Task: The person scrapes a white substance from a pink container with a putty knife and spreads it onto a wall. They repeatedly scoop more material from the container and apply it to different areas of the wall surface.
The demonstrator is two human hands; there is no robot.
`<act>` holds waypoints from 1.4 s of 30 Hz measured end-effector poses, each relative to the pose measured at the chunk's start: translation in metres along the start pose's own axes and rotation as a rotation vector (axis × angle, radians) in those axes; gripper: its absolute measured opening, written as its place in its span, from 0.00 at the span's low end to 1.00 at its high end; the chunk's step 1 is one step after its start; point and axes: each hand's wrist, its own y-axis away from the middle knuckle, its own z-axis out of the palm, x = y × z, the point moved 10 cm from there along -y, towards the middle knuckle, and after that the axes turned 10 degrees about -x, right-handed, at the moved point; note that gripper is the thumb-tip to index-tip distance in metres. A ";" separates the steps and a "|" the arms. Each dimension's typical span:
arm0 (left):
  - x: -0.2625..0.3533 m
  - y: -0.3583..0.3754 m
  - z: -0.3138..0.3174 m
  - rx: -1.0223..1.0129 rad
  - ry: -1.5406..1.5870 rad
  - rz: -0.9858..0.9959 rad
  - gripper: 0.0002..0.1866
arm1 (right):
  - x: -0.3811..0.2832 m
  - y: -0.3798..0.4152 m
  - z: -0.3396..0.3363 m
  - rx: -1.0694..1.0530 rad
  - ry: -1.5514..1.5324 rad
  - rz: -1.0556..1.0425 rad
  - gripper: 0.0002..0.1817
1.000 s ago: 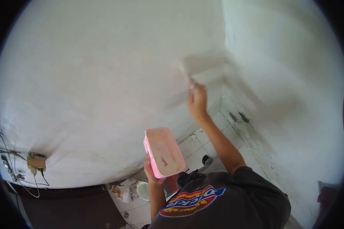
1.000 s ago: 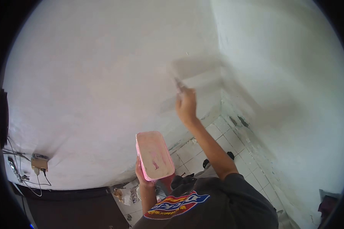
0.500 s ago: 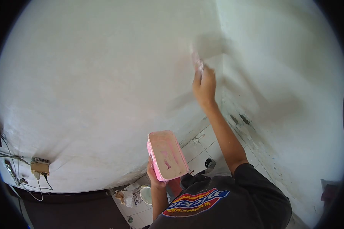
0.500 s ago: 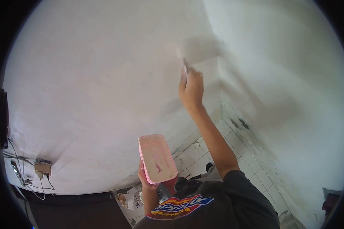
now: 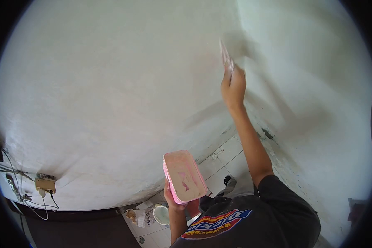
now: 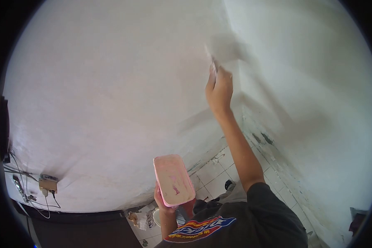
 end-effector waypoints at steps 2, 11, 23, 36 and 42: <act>-0.001 0.000 0.002 0.035 -0.020 -0.003 0.28 | -0.002 -0.019 0.002 0.042 0.130 -0.062 0.12; 0.013 0.000 0.024 -0.048 -0.298 0.075 0.29 | -0.057 0.060 0.042 -0.353 -0.108 -0.167 0.11; 0.016 0.001 0.002 0.041 -0.296 0.140 0.28 | -0.072 0.127 0.089 -0.349 0.124 -0.212 0.26; 0.011 0.013 -0.013 0.174 0.098 0.104 0.25 | -0.092 0.110 0.084 -0.318 0.156 -0.282 0.26; 0.018 0.015 -0.024 0.070 0.118 0.125 0.25 | -0.086 0.116 0.073 -0.530 -0.017 -0.240 0.21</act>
